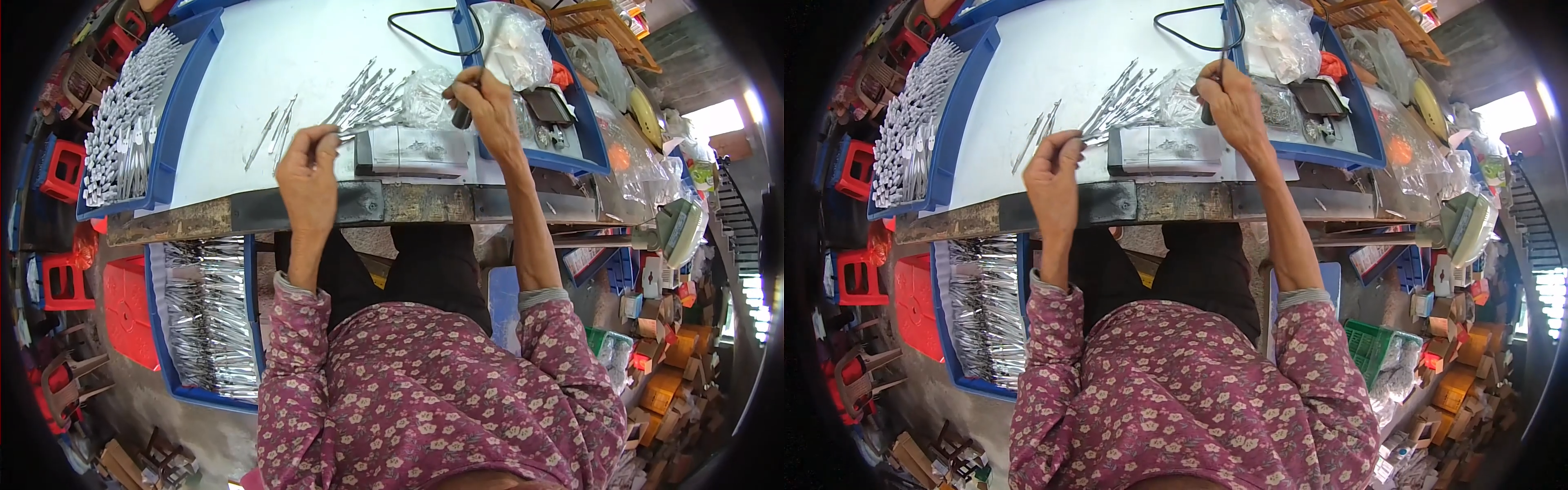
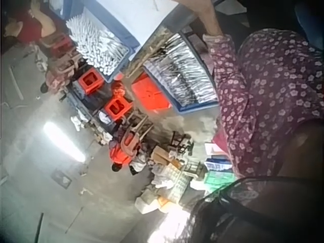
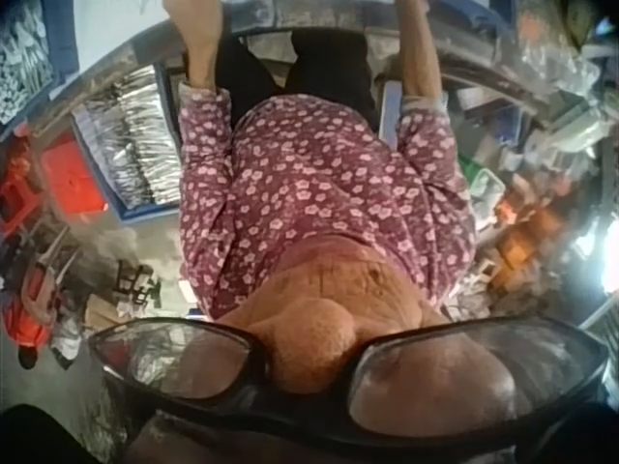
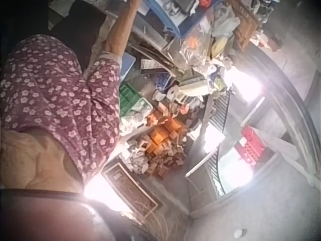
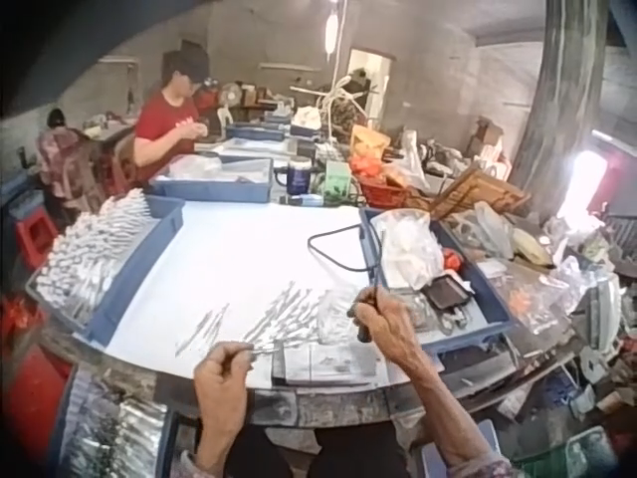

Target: Placing small metal rods into an assembly jig and using a soldering tool to join them.

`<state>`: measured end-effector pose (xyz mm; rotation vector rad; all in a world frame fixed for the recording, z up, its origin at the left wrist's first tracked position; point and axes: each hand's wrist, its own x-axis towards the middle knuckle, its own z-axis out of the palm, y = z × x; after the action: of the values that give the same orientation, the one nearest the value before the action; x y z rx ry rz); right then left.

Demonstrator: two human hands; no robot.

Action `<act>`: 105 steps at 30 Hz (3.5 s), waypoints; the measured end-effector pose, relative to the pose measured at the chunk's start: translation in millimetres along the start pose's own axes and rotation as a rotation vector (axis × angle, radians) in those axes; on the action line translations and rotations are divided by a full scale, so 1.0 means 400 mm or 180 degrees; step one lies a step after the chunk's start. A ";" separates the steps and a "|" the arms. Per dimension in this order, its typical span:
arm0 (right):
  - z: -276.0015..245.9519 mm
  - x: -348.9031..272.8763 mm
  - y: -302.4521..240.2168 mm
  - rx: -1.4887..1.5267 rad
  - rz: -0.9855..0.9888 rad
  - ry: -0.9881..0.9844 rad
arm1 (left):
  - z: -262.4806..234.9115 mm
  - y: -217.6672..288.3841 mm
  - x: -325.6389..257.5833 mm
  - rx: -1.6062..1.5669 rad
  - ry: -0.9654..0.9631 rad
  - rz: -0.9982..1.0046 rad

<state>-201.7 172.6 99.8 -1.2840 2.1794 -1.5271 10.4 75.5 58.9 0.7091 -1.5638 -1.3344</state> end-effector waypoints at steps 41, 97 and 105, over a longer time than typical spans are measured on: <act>0.104 0.073 0.127 -0.3205 -0.0419 -0.1081 | 0.068 -0.107 -0.051 0.0764 -0.0214 0.0845; 0.085 0.012 0.104 -0.2568 -0.0692 -0.0808 | 0.055 -0.108 -0.054 0.0602 -0.0343 0.0759; 0.081 0.009 0.101 -0.2617 -0.0579 -0.0854 | 0.054 -0.110 -0.056 0.0510 -0.0374 0.0692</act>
<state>-206.8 151.9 52.6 -1.8020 2.6344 -0.4027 -6.3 93.4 11.0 0.5464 -1.8024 -1.1161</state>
